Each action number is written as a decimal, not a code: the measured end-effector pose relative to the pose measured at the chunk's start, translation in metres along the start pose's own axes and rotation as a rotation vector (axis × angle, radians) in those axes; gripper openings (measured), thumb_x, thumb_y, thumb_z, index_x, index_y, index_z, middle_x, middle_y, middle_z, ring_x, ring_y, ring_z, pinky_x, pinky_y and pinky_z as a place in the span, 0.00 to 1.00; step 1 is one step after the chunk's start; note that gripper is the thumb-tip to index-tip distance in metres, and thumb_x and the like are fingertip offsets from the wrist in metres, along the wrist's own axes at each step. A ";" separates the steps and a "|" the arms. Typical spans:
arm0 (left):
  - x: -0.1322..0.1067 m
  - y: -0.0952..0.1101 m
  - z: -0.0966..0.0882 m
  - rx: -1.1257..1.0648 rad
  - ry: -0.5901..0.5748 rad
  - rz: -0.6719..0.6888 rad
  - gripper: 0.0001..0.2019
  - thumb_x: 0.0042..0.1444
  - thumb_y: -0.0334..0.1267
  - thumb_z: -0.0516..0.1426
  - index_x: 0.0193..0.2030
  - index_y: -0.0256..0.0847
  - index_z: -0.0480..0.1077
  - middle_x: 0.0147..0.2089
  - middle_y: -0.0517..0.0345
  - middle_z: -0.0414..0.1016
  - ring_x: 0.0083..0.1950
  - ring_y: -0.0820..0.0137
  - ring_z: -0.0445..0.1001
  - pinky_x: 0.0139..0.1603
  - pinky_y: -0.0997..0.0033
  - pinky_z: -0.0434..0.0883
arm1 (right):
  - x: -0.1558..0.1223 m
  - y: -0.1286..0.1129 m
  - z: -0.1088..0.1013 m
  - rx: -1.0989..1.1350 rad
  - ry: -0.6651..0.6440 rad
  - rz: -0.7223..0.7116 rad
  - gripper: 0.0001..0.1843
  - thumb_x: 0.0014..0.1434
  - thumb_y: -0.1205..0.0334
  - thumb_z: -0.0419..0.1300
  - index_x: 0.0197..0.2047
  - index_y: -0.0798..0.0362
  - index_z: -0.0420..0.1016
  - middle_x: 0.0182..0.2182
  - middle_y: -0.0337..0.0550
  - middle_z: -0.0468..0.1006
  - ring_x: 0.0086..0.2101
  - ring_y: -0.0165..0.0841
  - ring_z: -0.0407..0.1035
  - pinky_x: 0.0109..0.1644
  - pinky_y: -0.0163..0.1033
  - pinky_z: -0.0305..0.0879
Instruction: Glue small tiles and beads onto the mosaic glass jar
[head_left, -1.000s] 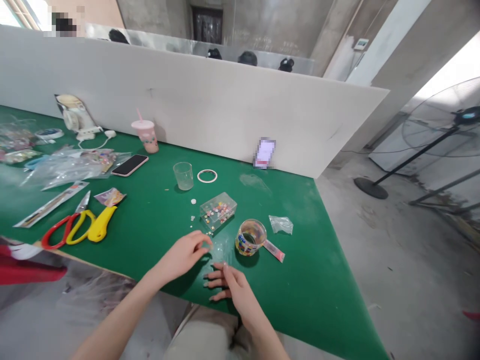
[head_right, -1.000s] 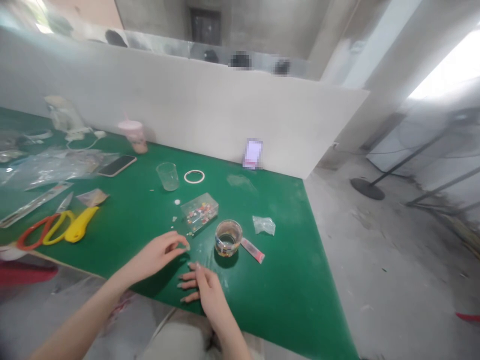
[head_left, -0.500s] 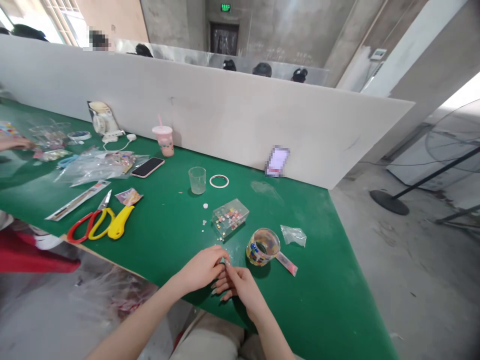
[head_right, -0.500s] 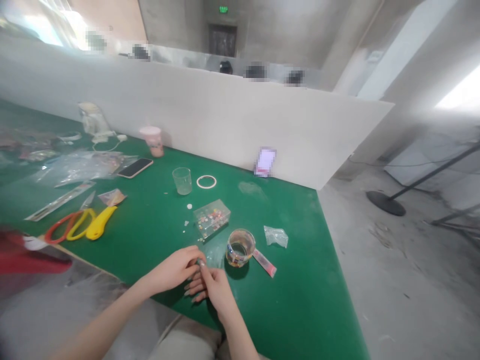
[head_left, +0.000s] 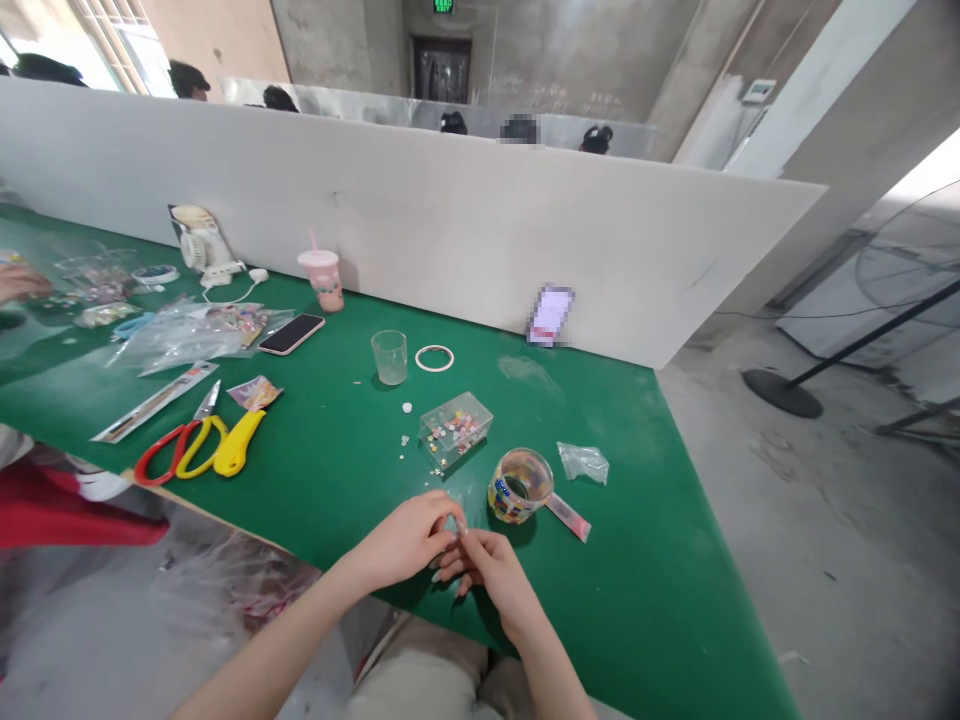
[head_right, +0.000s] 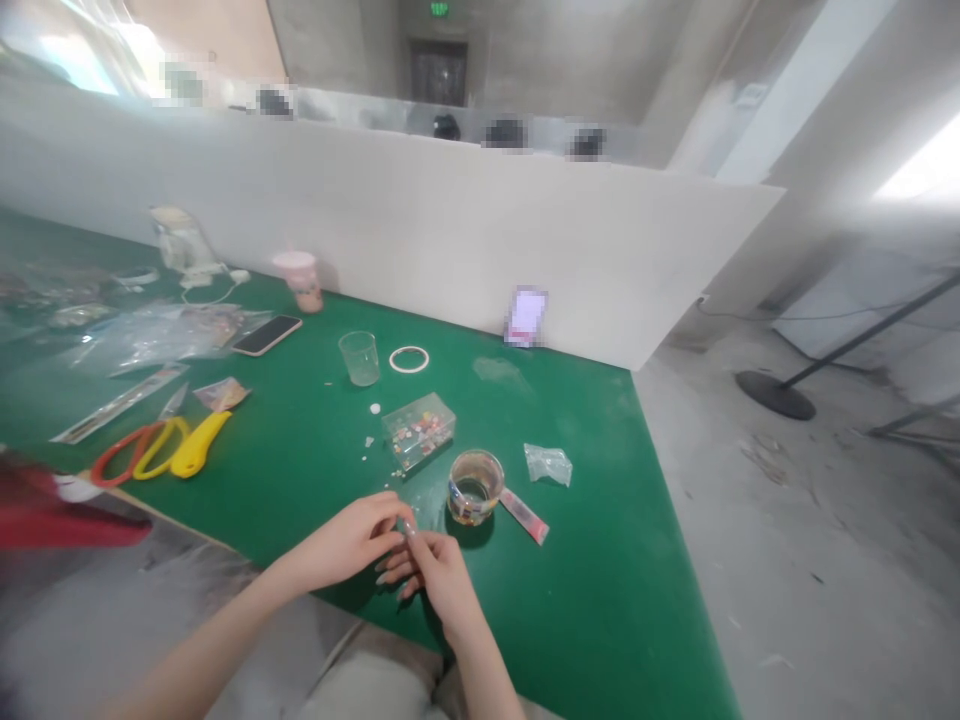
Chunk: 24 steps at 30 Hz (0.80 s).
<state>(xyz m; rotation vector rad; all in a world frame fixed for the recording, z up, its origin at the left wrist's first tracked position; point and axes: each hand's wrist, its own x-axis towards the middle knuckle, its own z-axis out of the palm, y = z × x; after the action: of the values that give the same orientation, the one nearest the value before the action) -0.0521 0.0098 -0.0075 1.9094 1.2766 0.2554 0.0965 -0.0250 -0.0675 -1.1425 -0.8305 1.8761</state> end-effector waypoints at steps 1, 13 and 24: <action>0.000 0.002 0.001 -0.006 -0.004 -0.004 0.10 0.56 0.34 0.52 0.39 0.40 0.74 0.31 0.60 0.65 0.32 0.70 0.65 0.34 0.72 0.61 | -0.001 0.000 -0.001 0.004 -0.003 0.000 0.36 0.40 0.30 0.65 0.27 0.61 0.75 0.23 0.50 0.80 0.20 0.29 0.74 0.20 0.28 0.62; -0.002 0.014 0.012 -0.099 -0.070 -0.025 0.17 0.60 0.44 0.54 0.53 0.43 0.71 0.27 0.66 0.61 0.28 0.72 0.61 0.31 0.74 0.59 | -0.020 -0.011 -0.024 0.016 -0.019 -0.026 0.37 0.40 0.29 0.65 0.29 0.61 0.78 0.25 0.51 0.81 0.22 0.27 0.73 0.21 0.26 0.61; 0.018 0.018 0.067 -0.456 0.334 0.061 0.20 0.59 0.53 0.51 0.38 0.39 0.75 0.41 0.53 0.65 0.38 0.68 0.68 0.39 0.70 0.68 | -0.033 0.002 -0.047 -0.200 0.236 -0.220 0.37 0.50 0.31 0.60 0.42 0.59 0.82 0.29 0.53 0.82 0.27 0.37 0.75 0.26 0.37 0.68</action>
<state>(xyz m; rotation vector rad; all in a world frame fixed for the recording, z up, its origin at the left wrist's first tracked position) 0.0062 -0.0123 -0.0436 1.5510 1.2397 0.8507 0.1483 -0.0477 -0.0734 -1.3078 -0.9816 1.4718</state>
